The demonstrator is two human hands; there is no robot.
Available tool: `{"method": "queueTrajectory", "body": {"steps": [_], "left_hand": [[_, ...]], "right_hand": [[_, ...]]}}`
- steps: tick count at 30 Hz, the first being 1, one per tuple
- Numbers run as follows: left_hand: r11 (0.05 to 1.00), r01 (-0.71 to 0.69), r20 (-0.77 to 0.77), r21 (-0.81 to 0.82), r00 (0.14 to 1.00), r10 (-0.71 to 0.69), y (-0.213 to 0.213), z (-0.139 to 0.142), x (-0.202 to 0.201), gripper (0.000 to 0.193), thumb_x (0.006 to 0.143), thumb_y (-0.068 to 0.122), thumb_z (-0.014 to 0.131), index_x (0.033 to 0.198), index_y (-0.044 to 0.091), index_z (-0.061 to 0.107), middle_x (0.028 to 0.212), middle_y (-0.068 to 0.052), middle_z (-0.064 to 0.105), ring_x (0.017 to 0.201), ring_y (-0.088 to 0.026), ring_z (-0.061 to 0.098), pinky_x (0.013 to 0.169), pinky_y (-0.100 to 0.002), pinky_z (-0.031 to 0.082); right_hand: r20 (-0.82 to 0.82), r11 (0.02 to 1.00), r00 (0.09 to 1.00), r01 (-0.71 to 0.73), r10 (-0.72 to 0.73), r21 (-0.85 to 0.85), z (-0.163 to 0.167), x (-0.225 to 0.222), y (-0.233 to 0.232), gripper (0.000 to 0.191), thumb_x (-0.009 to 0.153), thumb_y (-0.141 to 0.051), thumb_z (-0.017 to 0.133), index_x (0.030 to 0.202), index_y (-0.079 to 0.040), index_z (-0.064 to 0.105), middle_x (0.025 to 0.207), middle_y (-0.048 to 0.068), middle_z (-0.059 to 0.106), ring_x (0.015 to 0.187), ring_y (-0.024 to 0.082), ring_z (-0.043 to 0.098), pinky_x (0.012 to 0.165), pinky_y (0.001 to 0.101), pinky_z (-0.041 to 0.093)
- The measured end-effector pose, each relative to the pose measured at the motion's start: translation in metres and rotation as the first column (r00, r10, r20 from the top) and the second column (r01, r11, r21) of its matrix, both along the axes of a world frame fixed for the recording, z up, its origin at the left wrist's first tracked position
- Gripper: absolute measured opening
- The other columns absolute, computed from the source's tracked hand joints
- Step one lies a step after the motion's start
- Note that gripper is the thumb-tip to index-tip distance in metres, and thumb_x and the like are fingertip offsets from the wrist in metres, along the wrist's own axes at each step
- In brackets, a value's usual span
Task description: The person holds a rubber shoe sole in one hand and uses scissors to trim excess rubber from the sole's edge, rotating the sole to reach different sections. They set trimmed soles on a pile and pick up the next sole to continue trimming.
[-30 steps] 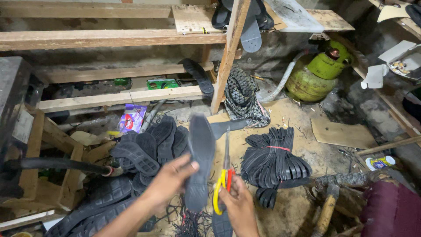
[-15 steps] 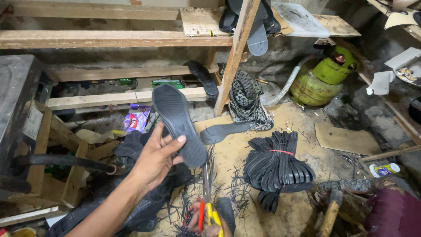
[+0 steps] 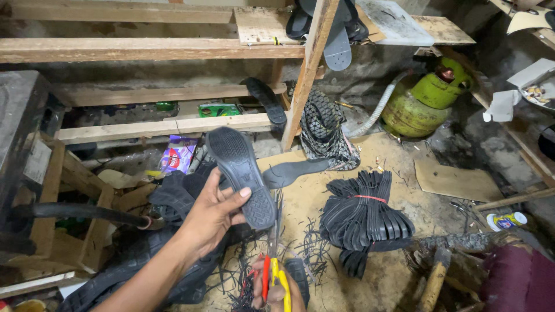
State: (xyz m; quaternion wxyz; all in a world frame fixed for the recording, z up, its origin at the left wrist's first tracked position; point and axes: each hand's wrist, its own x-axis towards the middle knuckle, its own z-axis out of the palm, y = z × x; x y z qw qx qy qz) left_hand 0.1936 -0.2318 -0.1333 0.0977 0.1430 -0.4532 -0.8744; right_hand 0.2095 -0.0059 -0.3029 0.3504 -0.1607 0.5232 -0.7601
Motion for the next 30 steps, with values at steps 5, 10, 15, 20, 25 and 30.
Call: {"method": "queueTrajectory", "body": {"steps": [5, 10, 15, 20, 25, 30], "left_hand": [[0.996, 0.053, -0.01, -0.07, 0.998, -0.054, -0.013, 0.005, 0.001, 0.064, 0.091, 0.008, 0.064, 0.149, 0.014, 0.038, 0.112, -0.009, 0.074, 0.097, -0.019, 0.073, 0.082, -0.041, 0.063], [0.978, 0.073, 0.087, -0.194, 0.995, -0.057, -0.024, 0.008, 0.002, 0.068, 0.09, 0.011, 0.067, 0.151, 0.016, 0.039, 0.111, -0.007, 0.075, 0.092, -0.015, 0.073, 0.074, -0.035, 0.061], [0.967, 0.097, 0.068, -0.234, 0.994, -0.084, -0.027, 0.011, 0.003, 0.065, 0.089, 0.013, 0.069, 0.149, 0.013, 0.044, 0.11, -0.006, 0.075, 0.089, -0.013, 0.072, 0.07, -0.031, 0.059], [0.95, 0.157, 0.13, -0.269, 0.984, -0.126, -0.023, 0.014, 0.007, 0.064, 0.088, 0.012, 0.069, 0.148, 0.015, 0.047, 0.111, -0.004, 0.076, 0.091, -0.011, 0.072, 0.07, -0.03, 0.058], [0.956, 0.154, 0.114, -0.248, 0.985, -0.129, -0.019, 0.018, 0.006, 0.063, 0.087, 0.011, 0.069, 0.146, 0.014, 0.048, 0.11, -0.005, 0.077, 0.091, -0.013, 0.074, 0.072, -0.032, 0.061], [0.959, 0.14, 0.124, -0.245, 0.986, -0.112, -0.019, 0.02, 0.008, 0.064, 0.086, 0.011, 0.07, 0.147, 0.016, 0.048, 0.112, -0.005, 0.077, 0.091, -0.013, 0.075, 0.071, -0.03, 0.062]], "right_hand": [[0.013, 0.998, 1.0, 0.009, -0.01, 0.063, -0.011, -0.001, 0.005, 0.086, 0.08, -0.07, 0.071, 0.12, 0.005, 0.065, 0.069, 0.007, 0.056, 0.052, 0.011, 0.051, 0.054, 0.0247, 0.046], [0.077, 0.999, 0.996, -0.038, 0.035, 0.032, -0.029, -0.008, 0.011, 0.071, 0.083, -0.054, 0.079, 0.117, 0.006, 0.063, 0.089, 0.002, 0.065, 0.059, 0.008, 0.052, 0.058, 0.023, 0.041], [-0.004, 0.996, 0.997, -0.083, 0.083, 0.037, -0.028, -0.008, 0.016, 0.075, 0.083, -0.057, 0.078, 0.121, 0.007, 0.064, 0.073, 0.003, 0.056, 0.06, 0.009, 0.054, 0.058, 0.0231, 0.041], [0.011, 0.978, 0.986, -0.167, 0.167, 0.122, -0.018, -0.011, 0.015, 0.092, 0.066, -0.07, 0.077, 0.127, -0.002, 0.063, 0.074, 0.003, 0.06, 0.062, 0.01, 0.059, 0.06, 0.0241, 0.049], [0.035, 0.993, 0.993, -0.11, 0.109, 0.036, -0.023, -0.006, 0.012, 0.088, 0.075, -0.067, 0.082, 0.125, 0.003, 0.061, 0.073, 0.003, 0.053, 0.058, 0.009, 0.049, 0.054, 0.0241, 0.037], [-0.019, 0.997, 0.997, -0.072, 0.072, -0.025, -0.026, -0.007, 0.012, 0.083, 0.082, -0.065, 0.076, 0.123, 0.006, 0.065, 0.07, 0.003, 0.055, 0.059, 0.01, 0.052, 0.055, 0.0234, 0.039]]}}
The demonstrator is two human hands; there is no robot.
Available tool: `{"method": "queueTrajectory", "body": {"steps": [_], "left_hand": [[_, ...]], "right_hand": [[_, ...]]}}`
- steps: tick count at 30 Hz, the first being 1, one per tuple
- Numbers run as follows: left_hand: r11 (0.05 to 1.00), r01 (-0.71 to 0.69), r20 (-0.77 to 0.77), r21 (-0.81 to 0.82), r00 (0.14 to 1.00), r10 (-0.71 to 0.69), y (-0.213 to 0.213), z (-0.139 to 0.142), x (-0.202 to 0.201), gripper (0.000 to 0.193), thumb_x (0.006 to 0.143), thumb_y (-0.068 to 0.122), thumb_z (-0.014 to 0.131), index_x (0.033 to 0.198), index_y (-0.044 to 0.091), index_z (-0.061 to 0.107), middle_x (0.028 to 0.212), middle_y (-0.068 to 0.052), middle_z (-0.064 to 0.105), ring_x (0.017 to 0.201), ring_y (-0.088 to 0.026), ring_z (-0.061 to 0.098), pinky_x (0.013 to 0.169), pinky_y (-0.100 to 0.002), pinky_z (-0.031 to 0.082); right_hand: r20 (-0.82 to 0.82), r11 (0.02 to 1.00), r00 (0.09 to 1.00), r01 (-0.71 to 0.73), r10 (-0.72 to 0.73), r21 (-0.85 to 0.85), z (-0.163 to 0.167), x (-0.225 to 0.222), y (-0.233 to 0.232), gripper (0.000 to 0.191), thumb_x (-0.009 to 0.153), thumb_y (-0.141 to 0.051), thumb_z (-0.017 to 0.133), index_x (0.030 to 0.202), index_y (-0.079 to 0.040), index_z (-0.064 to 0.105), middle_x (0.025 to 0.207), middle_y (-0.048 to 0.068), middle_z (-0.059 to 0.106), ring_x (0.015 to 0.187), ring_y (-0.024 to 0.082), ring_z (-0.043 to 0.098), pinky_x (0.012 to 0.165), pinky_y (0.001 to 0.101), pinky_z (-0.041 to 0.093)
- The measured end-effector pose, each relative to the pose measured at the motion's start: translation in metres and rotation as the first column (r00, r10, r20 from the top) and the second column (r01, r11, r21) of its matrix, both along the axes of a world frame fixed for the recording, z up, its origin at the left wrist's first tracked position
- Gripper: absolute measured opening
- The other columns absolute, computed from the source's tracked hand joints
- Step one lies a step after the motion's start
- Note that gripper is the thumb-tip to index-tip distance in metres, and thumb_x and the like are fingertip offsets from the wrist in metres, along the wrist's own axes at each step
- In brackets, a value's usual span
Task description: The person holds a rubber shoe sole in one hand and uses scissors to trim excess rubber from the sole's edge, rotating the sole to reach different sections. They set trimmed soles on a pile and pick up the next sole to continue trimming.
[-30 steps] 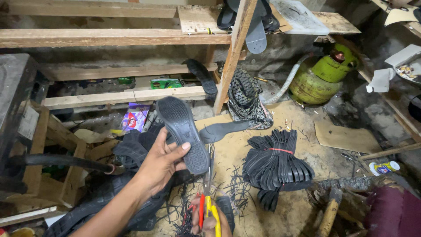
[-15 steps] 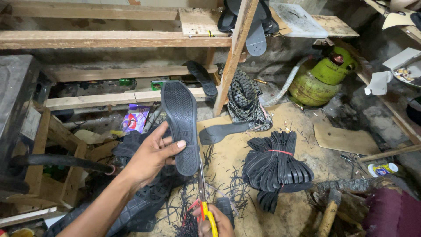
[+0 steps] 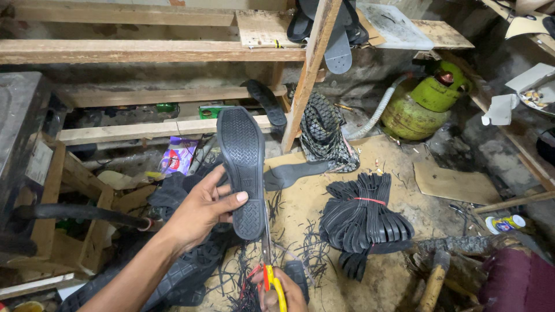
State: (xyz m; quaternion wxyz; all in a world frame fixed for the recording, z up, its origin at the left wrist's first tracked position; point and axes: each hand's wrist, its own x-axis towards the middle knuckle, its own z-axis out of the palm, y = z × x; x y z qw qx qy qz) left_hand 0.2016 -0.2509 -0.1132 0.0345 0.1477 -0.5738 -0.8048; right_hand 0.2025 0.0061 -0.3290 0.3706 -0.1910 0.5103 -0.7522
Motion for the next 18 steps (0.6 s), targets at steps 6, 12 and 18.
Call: {"method": "queueTrajectory", "body": {"steps": [6, 12, 18], "left_hand": [[0.996, 0.091, 0.036, -0.017, 0.995, -0.091, 0.009, -0.009, 0.001, 0.067, 0.087, 0.01, 0.071, 0.149, 0.018, 0.048, 0.11, -0.005, 0.077, 0.086, -0.011, 0.072, 0.063, -0.026, 0.056], [0.986, 0.097, -0.004, 0.134, 0.995, -0.097, 0.011, -0.012, 0.0, 0.064, 0.086, 0.009, 0.07, 0.145, 0.013, 0.046, 0.11, -0.006, 0.075, 0.089, -0.013, 0.075, 0.067, -0.031, 0.063], [0.974, 0.172, 0.024, 0.148, 0.984, -0.177, 0.02, -0.015, 0.004, 0.072, 0.083, 0.008, 0.07, 0.15, 0.017, 0.043, 0.112, -0.007, 0.074, 0.087, -0.015, 0.074, 0.061, -0.031, 0.061]], "right_hand": [[0.162, 0.985, 0.98, 0.091, -0.115, 0.145, 0.006, 0.0, -0.007, 0.081, 0.072, -0.061, 0.078, 0.118, 0.005, 0.067, 0.06, 0.003, 0.056, 0.047, 0.01, 0.05, 0.046, 0.0245, 0.041], [0.075, 0.998, 0.996, 0.059, -0.057, -0.032, 0.011, -0.001, -0.008, 0.076, 0.079, -0.058, 0.08, 0.118, 0.005, 0.063, 0.062, 0.003, 0.055, 0.05, 0.011, 0.052, 0.047, 0.0247, 0.04], [-0.11, 0.99, 0.987, 0.127, -0.119, 0.069, 0.02, -0.004, -0.005, 0.09, 0.075, -0.081, 0.068, 0.107, 0.004, 0.065, 0.071, 0.004, 0.061, 0.055, 0.012, 0.059, 0.052, 0.0249, 0.049]]}}
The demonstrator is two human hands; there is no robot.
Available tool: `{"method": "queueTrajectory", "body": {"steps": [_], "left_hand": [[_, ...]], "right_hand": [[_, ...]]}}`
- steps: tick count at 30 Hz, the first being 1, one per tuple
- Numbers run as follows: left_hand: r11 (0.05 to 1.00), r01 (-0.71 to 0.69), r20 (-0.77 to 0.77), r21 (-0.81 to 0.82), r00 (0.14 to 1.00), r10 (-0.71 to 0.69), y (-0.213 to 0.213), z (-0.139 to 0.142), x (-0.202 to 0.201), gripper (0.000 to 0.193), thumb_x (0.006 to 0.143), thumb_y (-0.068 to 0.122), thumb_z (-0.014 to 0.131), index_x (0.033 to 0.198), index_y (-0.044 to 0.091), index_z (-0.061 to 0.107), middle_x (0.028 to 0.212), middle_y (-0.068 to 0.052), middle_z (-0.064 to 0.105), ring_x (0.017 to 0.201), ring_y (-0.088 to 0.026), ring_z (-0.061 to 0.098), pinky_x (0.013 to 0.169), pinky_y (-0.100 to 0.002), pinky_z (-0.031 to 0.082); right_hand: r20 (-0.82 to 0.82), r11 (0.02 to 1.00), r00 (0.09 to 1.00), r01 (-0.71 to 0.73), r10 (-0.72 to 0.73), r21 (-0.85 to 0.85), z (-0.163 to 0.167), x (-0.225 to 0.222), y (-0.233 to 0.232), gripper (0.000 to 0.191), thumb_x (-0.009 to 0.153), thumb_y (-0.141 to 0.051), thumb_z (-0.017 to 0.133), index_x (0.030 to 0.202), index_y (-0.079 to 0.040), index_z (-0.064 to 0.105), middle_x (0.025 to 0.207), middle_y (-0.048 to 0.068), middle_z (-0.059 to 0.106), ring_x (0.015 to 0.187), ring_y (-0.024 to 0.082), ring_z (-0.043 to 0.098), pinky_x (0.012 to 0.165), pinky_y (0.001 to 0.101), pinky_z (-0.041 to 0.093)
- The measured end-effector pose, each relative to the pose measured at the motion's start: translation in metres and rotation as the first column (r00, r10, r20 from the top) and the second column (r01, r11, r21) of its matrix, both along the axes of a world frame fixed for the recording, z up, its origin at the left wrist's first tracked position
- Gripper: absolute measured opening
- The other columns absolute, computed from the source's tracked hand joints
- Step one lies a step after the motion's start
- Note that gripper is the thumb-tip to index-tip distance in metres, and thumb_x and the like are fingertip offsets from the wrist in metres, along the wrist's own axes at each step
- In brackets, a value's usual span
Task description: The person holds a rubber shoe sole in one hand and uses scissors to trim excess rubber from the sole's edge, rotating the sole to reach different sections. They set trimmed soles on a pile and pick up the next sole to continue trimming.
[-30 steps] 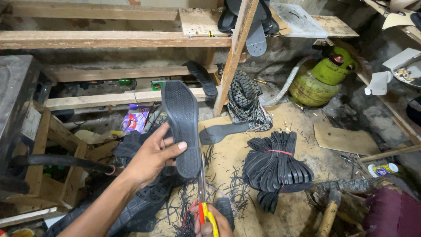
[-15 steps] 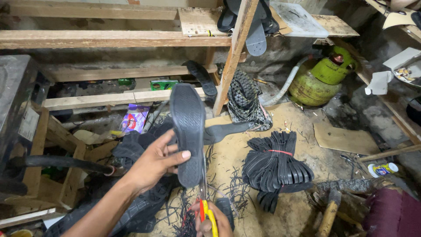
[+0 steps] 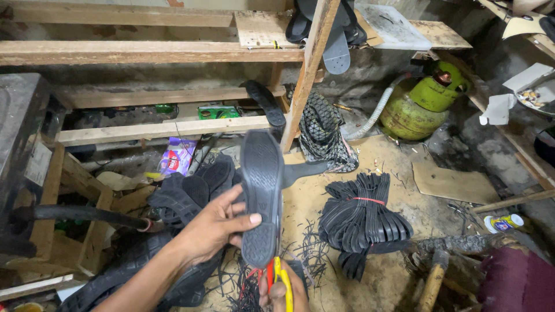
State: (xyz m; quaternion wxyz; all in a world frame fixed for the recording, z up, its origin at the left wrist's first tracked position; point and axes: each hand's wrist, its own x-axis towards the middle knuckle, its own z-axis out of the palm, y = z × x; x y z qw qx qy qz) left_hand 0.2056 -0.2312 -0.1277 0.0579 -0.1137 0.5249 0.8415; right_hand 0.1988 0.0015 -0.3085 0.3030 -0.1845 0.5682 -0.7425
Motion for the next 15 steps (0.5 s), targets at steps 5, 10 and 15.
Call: {"method": "queueTrajectory", "body": {"steps": [5, 10, 15], "left_hand": [[0.998, -0.052, -0.033, -0.043, 0.998, 0.051, 0.003, -0.002, -0.002, 0.072, 0.084, 0.004, 0.074, 0.15, 0.008, 0.046, 0.12, -0.004, 0.073, 0.096, -0.012, 0.073, 0.074, -0.029, 0.062], [0.986, -0.163, 0.01, 0.024, 0.987, 0.163, -0.002, 0.002, -0.008, 0.064, 0.087, 0.012, 0.071, 0.147, 0.009, 0.048, 0.105, -0.008, 0.076, 0.085, -0.014, 0.075, 0.066, -0.031, 0.061], [0.993, -0.111, 0.028, -0.029, 0.993, 0.112, 0.008, 0.0, 0.0, 0.063, 0.084, 0.006, 0.071, 0.141, 0.015, 0.047, 0.103, -0.009, 0.078, 0.079, -0.016, 0.076, 0.058, -0.032, 0.061]], "right_hand": [[0.17, 0.999, 0.985, 0.008, -0.013, 0.031, -0.002, 0.0, 0.001, 0.096, 0.061, -0.079, 0.075, 0.108, 0.004, 0.064, 0.067, 0.007, 0.057, 0.052, 0.014, 0.055, 0.049, 0.0277, 0.046], [0.259, 0.995, 0.963, -0.087, 0.073, 0.047, -0.003, -0.003, 0.001, 0.101, 0.059, -0.073, 0.084, 0.119, 0.005, 0.063, 0.069, 0.007, 0.058, 0.054, 0.016, 0.055, 0.05, 0.028, 0.047], [0.122, 0.999, 0.991, 0.049, -0.05, 0.007, 0.005, 0.004, 0.002, 0.117, 0.063, -0.09, 0.065, 0.137, 0.001, 0.06, 0.077, 0.005, 0.067, 0.062, 0.012, 0.062, 0.056, 0.0256, 0.051]]}}
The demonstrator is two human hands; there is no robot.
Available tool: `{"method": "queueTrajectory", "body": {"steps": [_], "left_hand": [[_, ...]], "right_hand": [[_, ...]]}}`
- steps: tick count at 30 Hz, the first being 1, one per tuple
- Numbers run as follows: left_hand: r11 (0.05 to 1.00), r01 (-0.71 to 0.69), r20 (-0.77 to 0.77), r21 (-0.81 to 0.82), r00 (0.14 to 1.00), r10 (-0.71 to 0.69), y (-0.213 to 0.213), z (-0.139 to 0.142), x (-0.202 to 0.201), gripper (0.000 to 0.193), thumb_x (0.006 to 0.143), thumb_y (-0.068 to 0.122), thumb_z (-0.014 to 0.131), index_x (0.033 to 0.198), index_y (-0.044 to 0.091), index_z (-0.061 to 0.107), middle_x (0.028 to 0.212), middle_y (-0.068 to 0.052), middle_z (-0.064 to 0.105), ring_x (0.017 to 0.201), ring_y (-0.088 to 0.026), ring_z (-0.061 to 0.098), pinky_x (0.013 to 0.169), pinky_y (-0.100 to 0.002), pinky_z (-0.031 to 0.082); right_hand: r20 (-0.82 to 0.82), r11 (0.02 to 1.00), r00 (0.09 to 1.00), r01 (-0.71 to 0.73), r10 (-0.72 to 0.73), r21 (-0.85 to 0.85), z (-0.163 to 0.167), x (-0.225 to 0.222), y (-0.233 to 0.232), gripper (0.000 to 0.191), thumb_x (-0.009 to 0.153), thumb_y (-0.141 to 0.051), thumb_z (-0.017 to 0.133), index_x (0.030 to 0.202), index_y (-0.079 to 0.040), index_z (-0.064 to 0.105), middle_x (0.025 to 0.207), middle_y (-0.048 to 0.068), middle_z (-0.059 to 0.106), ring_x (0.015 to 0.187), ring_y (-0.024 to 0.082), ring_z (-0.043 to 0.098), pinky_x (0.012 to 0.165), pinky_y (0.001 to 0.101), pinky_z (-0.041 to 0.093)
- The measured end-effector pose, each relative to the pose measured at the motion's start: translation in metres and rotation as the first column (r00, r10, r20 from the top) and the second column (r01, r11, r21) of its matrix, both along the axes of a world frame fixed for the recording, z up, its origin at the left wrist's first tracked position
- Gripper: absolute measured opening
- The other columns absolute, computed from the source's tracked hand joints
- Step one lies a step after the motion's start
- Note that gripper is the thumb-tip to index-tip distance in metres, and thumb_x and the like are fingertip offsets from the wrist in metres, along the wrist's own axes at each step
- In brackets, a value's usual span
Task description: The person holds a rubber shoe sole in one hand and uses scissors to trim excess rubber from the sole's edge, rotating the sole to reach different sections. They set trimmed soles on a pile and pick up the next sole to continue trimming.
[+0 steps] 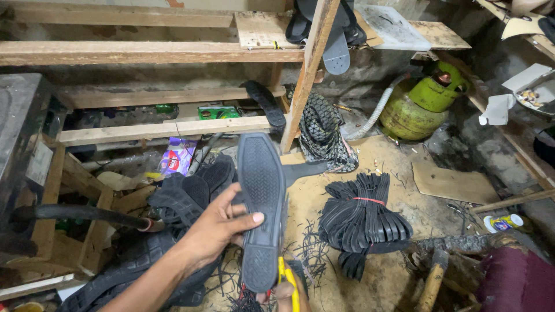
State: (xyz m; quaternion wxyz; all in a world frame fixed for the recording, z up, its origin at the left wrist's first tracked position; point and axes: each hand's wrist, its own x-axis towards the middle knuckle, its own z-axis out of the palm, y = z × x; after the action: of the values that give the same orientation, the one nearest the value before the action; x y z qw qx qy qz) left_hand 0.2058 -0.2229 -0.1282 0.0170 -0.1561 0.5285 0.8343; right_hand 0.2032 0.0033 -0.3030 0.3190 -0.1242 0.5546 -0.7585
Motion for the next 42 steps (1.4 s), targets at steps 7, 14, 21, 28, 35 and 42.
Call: {"method": "queueTrajectory", "body": {"steps": [7, 14, 21, 28, 35, 42], "left_hand": [[0.995, -0.001, 0.002, 0.097, 1.0, 0.001, 0.003, -0.003, -0.002, 0.061, 0.085, 0.005, 0.069, 0.14, 0.014, 0.045, 0.103, -0.011, 0.078, 0.081, -0.018, 0.077, 0.059, -0.034, 0.064], [0.996, 0.084, 0.015, 0.026, 0.996, -0.084, -0.002, -0.007, 0.002, 0.066, 0.086, 0.009, 0.071, 0.145, 0.015, 0.043, 0.099, -0.01, 0.077, 0.077, -0.015, 0.075, 0.057, -0.031, 0.062], [0.988, 0.148, 0.029, -0.05, 0.989, -0.147, -0.001, -0.008, 0.004, 0.077, 0.086, 0.012, 0.073, 0.155, 0.016, 0.039, 0.097, -0.007, 0.077, 0.071, -0.009, 0.072, 0.049, -0.022, 0.053], [0.969, 0.235, 0.079, -0.078, 0.97, -0.229, -0.007, -0.004, 0.007, 0.078, 0.083, 0.011, 0.075, 0.153, 0.018, 0.042, 0.101, -0.003, 0.078, 0.074, -0.009, 0.073, 0.054, -0.025, 0.056], [0.974, 0.138, 0.082, -0.178, 0.989, -0.125, -0.012, 0.003, 0.002, 0.074, 0.089, 0.021, 0.07, 0.156, 0.021, 0.041, 0.099, -0.003, 0.079, 0.075, -0.007, 0.068, 0.059, -0.024, 0.05], [0.991, 0.07, -0.007, -0.115, 0.997, -0.072, -0.009, 0.001, 0.001, 0.08, 0.092, 0.018, 0.067, 0.161, 0.015, 0.027, 0.098, -0.009, 0.079, 0.081, -0.011, 0.073, 0.071, -0.027, 0.058]], "right_hand": [[0.206, 0.974, 0.966, -0.116, 0.156, -0.192, 0.011, -0.007, -0.006, 0.118, 0.057, -0.072, 0.083, 0.145, 0.0, 0.054, 0.078, 0.002, 0.061, 0.063, 0.008, 0.057, 0.052, 0.0221, 0.043], [0.152, 0.997, 0.986, -0.072, 0.072, -0.004, 0.037, -0.011, -0.004, 0.113, 0.062, -0.075, 0.079, 0.142, 0.001, 0.052, 0.088, 0.002, 0.067, 0.071, 0.008, 0.06, 0.059, 0.022, 0.047], [-0.07, 0.985, 0.997, 0.037, -0.025, 0.169, 0.043, -0.011, -0.003, 0.128, 0.057, -0.097, 0.054, 0.139, 0.001, 0.055, 0.074, 0.002, 0.06, 0.059, 0.01, 0.055, 0.05, 0.0251, 0.041], [-0.037, 0.999, 0.999, 0.033, -0.032, 0.021, 0.02, -0.017, 0.003, 0.124, 0.058, -0.091, 0.064, 0.137, 0.004, 0.054, 0.071, 0.002, 0.057, 0.061, 0.013, 0.057, 0.053, 0.0269, 0.045], [0.073, 0.994, 0.995, -0.067, 0.073, -0.086, 0.005, -0.02, 0.004, 0.096, 0.067, -0.067, 0.083, 0.121, 0.008, 0.058, 0.066, 0.006, 0.053, 0.053, 0.016, 0.051, 0.047, 0.0301, 0.041], [-0.164, 0.996, 0.986, -0.004, 0.02, 0.095, 0.021, -0.013, 0.0, 0.109, 0.066, -0.089, 0.064, 0.123, 0.004, 0.06, 0.075, 0.002, 0.058, 0.06, 0.011, 0.056, 0.055, 0.0245, 0.046]]}}
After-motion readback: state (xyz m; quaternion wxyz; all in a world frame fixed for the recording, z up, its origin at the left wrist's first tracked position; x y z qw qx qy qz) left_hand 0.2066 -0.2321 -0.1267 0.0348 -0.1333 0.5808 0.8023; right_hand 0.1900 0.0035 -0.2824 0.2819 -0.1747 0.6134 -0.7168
